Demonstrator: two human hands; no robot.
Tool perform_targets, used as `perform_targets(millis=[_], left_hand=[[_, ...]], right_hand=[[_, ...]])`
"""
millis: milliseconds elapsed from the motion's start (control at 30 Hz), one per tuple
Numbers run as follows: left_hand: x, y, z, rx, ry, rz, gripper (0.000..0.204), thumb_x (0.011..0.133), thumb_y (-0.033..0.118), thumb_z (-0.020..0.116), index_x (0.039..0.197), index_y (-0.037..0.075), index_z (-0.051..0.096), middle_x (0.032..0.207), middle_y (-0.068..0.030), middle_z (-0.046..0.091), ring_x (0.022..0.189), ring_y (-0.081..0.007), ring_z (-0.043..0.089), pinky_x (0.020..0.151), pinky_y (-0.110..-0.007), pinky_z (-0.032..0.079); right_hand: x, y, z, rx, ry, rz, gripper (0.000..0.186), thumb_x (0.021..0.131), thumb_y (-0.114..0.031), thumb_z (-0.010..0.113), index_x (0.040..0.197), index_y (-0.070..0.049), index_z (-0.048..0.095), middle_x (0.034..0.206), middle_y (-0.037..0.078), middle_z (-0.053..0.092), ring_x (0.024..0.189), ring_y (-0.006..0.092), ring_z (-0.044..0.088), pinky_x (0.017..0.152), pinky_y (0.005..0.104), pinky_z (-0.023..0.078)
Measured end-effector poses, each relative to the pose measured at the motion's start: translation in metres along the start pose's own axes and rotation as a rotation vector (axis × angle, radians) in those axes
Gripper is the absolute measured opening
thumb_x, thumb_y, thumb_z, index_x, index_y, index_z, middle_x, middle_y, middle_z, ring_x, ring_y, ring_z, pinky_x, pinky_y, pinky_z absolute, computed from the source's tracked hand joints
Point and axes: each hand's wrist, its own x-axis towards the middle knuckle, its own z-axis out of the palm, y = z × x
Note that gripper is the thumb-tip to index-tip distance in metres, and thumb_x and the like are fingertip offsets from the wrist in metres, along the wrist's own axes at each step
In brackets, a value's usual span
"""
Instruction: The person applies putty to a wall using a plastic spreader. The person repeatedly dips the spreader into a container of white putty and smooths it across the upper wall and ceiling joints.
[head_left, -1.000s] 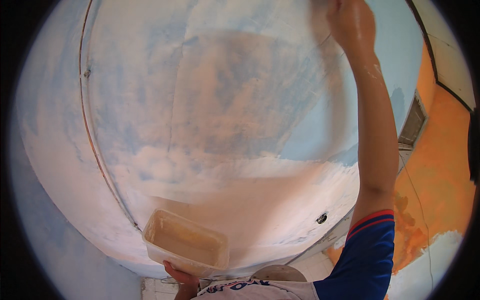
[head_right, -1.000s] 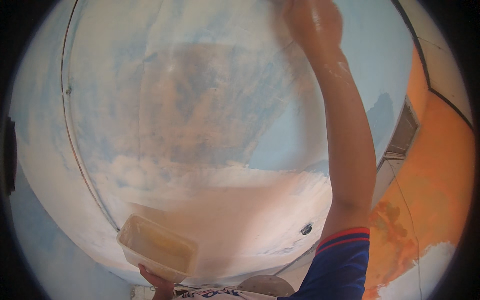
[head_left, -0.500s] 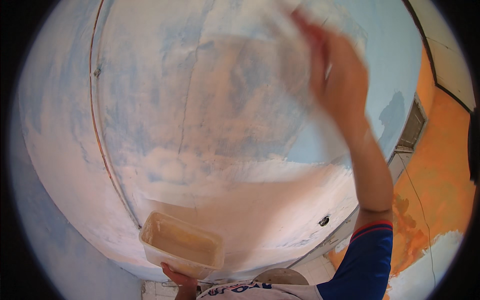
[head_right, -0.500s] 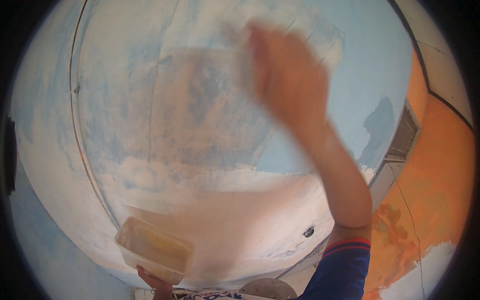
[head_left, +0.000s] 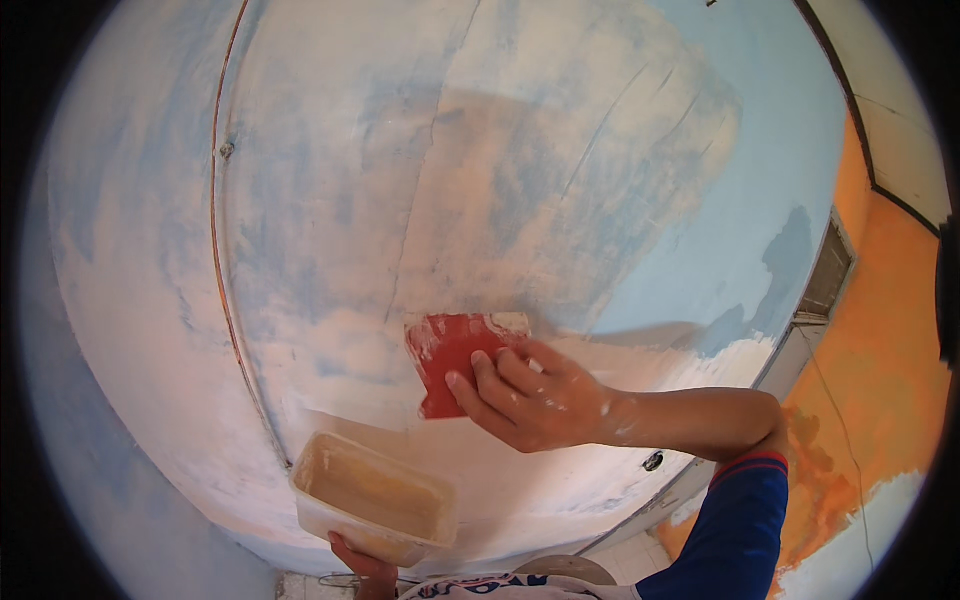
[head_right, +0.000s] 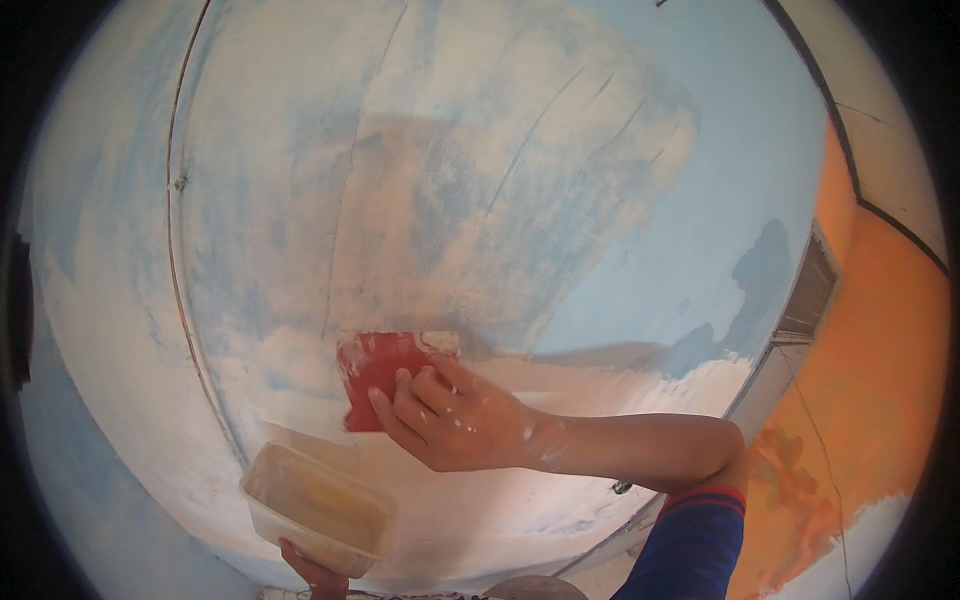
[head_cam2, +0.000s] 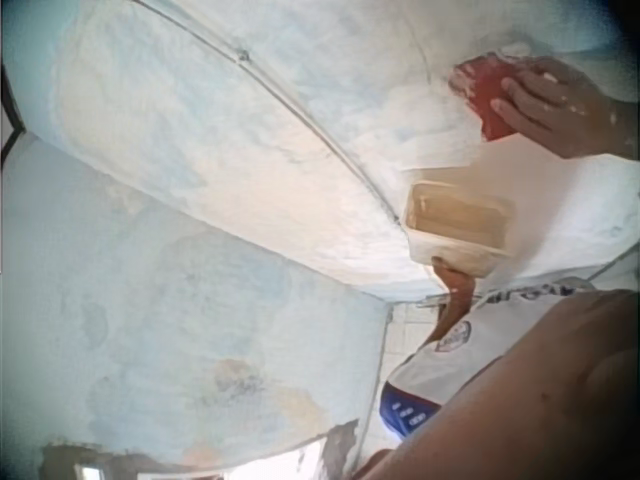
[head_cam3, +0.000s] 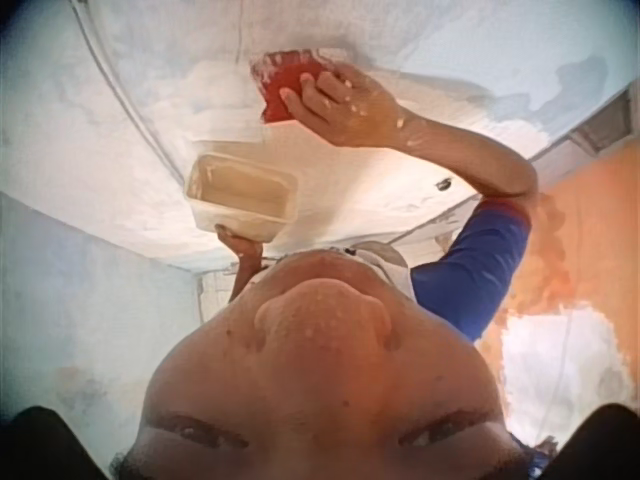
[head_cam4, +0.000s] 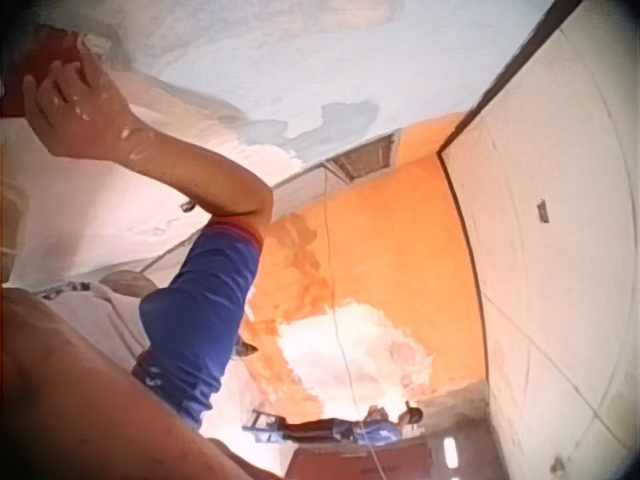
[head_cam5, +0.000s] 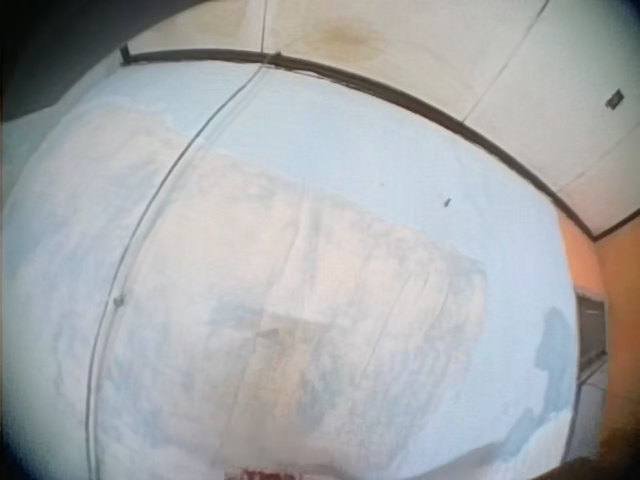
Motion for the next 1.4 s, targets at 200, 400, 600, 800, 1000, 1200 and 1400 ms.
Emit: perform_targets(millis=[200, 400, 600, 800, 1000, 1200, 1400], left_hand=[[0.011, 0.004, -0.011, -0.044, -0.026, 0.032, 0.082, 0.093, 0.070, 0.042, 0.153, 0.014, 0.034, 0.149, -0.0091, 0.042, 0.138, -0.0299, 0.042, 0.112, -0.046, 0.039], [0.010, 0.010, 0.000, -0.060, -0.006, 0.022, 0.083, 0.094, 0.068, 0.040, 0.156, 0.014, 0.030, 0.152, -0.0085, 0.040, 0.138, -0.0324, 0.042, 0.113, -0.050, 0.039], [0.013, 0.004, 0.004, -0.008, -0.013, -0.056, 0.083, 0.092, 0.069, 0.042, 0.153, 0.013, 0.034, 0.149, -0.0092, 0.043, 0.137, -0.0296, 0.043, 0.112, -0.046, 0.039], [0.016, 0.007, 0.015, 0.056, -0.064, -0.047, 0.084, 0.092, 0.069, 0.042, 0.154, 0.013, 0.033, 0.150, -0.0096, 0.042, 0.138, -0.0303, 0.042, 0.113, -0.047, 0.039], [0.013, 0.000, 0.015, 0.061, -0.009, -0.068, 0.082, 0.094, 0.068, 0.039, 0.154, 0.014, 0.031, 0.152, -0.0101, 0.039, 0.140, -0.0313, 0.040, 0.114, -0.048, 0.038], [0.022, 0.003, 0.005, 0.049, 0.036, -0.040, 0.081, 0.094, 0.069, 0.037, 0.154, 0.014, 0.031, 0.152, -0.0099, 0.039, 0.139, -0.0315, 0.040, 0.114, -0.049, 0.037], [0.020, 0.004, -0.003, 0.090, -0.033, -0.009, 0.080, 0.095, 0.069, 0.036, 0.153, 0.014, 0.033, 0.151, -0.0099, 0.040, 0.139, -0.0304, 0.041, 0.113, -0.049, 0.040]], right_hand=[[0.057, 0.177, -0.040, -0.231, 0.434, 0.361, 0.032, 0.086, -0.005, 0.062, 0.112, -0.020, 0.074, 0.096, 0.008, 0.072, 0.073, 0.0258, 0.062, 0.066, 0.0395, 0.051], [-0.011, 0.143, -0.001, -0.422, 0.167, 0.411, 0.036, 0.083, -0.009, 0.071, 0.119, -0.009, 0.068, 0.100, 0.012, 0.069, 0.079, 0.0277, 0.063, 0.075, 0.0408, 0.052], [-0.057, -0.025, -0.014, -0.084, -0.109, 0.129, 0.033, 0.087, -0.021, 0.067, 0.120, -0.014, 0.072, 0.113, 0.015, 0.071, 0.091, 0.0240, 0.068, 0.076, 0.0366, 0.050], [0.007, 0.164, -0.054, -0.285, 0.402, 0.391, 0.026, 0.086, 0.003, 0.066, 0.104, -0.012, 0.076, 0.088, 0.010, 0.072, 0.074, 0.0308, 0.063, 0.070, 0.0333, 0.050], [-0.003, 0.266, -0.058, -0.484, 0.287, 0.647, 0.020, 0.095, -0.014, 0.063, 0.107, -0.004, 0.075, 0.100, 0.018, 0.074, 0.092, 0.0351, 0.068, 0.082, 0.0424, 0.052], [-0.072, 0.039, -0.011, -0.318, -0.081, 0.204, 0.036, 0.081, -0.011, 0.071, 0.117, -0.008, 0.072, 0.110, 0.011, 0.069, 0.097, 0.0214, 0.067, 0.070, 0.0378, 0.051], [-0.034, 0.090, -0.064, -0.250, 0.110, 0.377, 0.028, 0.078, -0.007, 0.074, 0.106, -0.011, 0.076, 0.084, 0.008, 0.071, 0.073, 0.0246, 0.064, 0.068, 0.0354, 0.050]])
